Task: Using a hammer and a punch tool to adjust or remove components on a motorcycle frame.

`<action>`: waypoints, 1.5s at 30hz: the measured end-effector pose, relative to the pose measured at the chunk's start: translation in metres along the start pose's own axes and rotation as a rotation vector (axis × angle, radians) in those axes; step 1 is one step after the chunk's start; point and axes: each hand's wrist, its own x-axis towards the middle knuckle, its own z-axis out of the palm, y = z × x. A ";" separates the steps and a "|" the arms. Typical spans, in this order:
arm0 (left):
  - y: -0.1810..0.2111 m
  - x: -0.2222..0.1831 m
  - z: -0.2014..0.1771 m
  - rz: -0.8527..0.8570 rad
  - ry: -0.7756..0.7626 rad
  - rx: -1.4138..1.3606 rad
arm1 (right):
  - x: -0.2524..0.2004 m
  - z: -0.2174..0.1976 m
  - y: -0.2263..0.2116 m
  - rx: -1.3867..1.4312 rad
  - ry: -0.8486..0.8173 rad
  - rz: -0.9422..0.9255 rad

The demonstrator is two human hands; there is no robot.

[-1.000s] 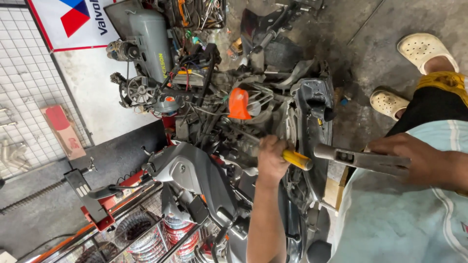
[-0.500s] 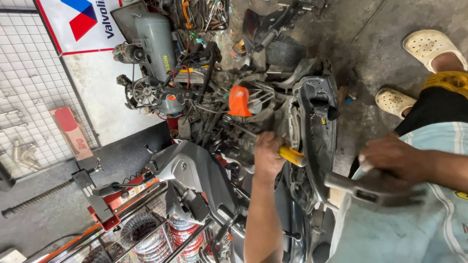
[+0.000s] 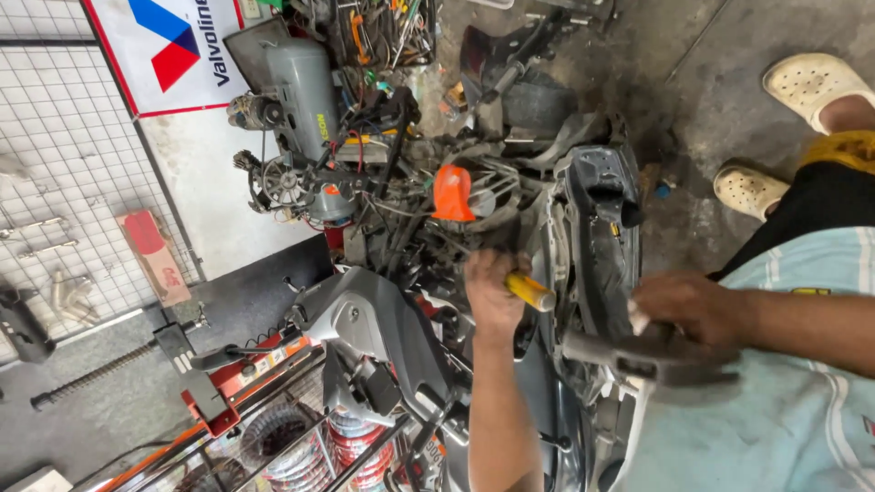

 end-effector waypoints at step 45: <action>-0.011 -0.012 0.025 0.031 -0.251 -0.119 | -0.046 -0.014 -0.003 -0.052 0.074 0.177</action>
